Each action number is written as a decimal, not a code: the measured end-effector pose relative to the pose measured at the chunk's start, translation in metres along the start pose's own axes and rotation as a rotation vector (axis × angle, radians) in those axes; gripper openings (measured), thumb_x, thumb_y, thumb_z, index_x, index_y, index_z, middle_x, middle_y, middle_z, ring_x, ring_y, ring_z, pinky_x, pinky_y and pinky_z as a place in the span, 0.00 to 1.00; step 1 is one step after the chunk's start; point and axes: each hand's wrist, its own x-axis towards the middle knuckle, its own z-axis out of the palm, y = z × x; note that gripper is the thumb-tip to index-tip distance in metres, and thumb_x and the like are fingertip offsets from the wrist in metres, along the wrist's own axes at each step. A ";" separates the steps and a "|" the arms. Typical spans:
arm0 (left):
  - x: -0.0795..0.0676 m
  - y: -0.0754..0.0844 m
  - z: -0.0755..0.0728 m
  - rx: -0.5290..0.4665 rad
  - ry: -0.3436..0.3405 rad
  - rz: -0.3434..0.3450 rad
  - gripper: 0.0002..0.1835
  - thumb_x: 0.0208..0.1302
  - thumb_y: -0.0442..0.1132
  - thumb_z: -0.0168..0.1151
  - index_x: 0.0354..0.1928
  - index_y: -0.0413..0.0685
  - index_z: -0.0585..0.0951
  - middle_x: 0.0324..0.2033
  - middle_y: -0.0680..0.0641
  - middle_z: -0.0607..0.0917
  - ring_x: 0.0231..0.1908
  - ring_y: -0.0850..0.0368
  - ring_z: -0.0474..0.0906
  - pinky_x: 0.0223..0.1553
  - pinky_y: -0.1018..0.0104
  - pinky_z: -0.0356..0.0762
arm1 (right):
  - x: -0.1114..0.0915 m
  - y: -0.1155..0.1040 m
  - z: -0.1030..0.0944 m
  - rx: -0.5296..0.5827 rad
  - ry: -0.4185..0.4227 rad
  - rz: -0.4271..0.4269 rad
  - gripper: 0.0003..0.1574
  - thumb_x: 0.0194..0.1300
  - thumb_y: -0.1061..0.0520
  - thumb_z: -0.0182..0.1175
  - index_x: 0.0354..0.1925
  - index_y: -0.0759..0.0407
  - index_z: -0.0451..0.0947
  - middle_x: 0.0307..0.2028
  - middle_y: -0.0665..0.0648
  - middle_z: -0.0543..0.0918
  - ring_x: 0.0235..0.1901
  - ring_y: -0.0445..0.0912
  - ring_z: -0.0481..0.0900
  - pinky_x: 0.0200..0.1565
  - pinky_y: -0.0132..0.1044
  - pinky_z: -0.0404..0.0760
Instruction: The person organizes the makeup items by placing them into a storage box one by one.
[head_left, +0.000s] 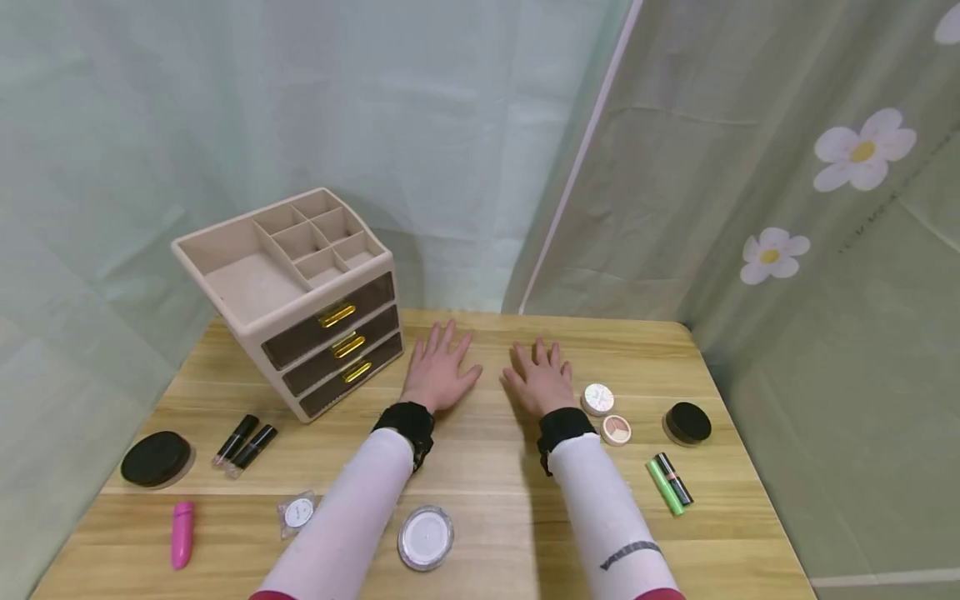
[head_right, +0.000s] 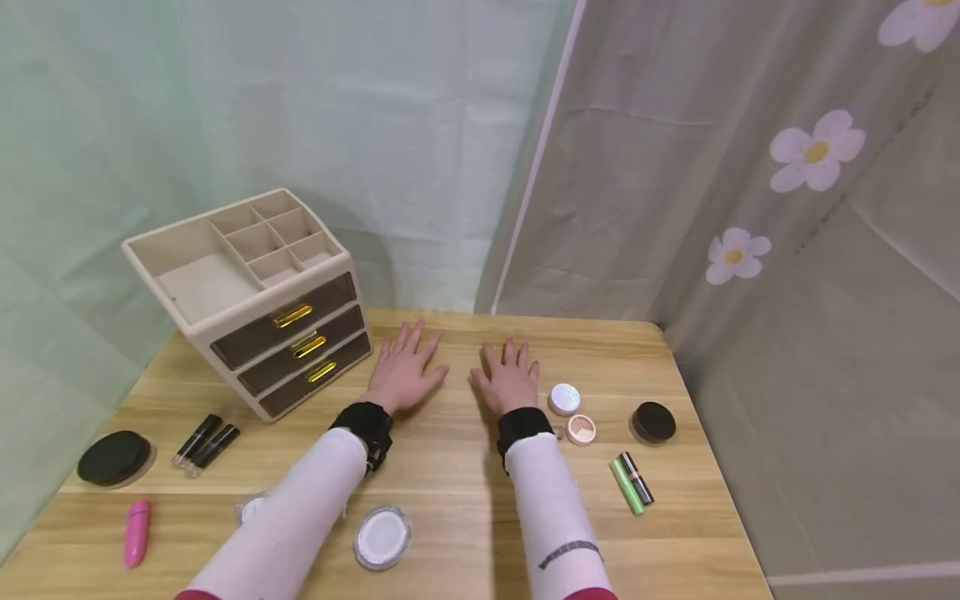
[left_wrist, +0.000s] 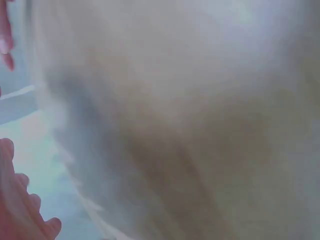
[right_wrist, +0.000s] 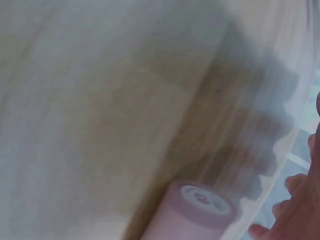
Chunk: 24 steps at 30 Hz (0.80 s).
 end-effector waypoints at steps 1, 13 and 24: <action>0.000 0.001 -0.004 -0.014 0.012 0.014 0.41 0.80 0.65 0.49 0.86 0.58 0.55 0.85 0.39 0.46 0.84 0.38 0.36 0.78 0.33 0.43 | 0.000 0.000 -0.002 0.002 0.009 -0.012 0.42 0.84 0.32 0.46 0.85 0.44 0.55 0.84 0.68 0.46 0.82 0.70 0.36 0.77 0.69 0.45; -0.048 0.008 -0.113 -0.198 0.337 0.346 0.32 0.80 0.52 0.60 0.79 0.48 0.71 0.65 0.38 0.76 0.59 0.41 0.77 0.58 0.41 0.76 | -0.011 -0.013 -0.033 0.245 -0.005 -0.174 0.32 0.85 0.44 0.52 0.75 0.61 0.73 0.73 0.66 0.74 0.76 0.65 0.65 0.75 0.58 0.62; -0.136 -0.018 -0.231 -0.310 1.136 0.275 0.28 0.71 0.52 0.55 0.57 0.34 0.83 0.41 0.34 0.79 0.44 0.36 0.72 0.54 0.55 0.62 | -0.029 -0.023 -0.036 0.357 -0.029 -0.202 0.25 0.83 0.51 0.57 0.70 0.61 0.79 0.65 0.63 0.83 0.63 0.60 0.82 0.66 0.54 0.76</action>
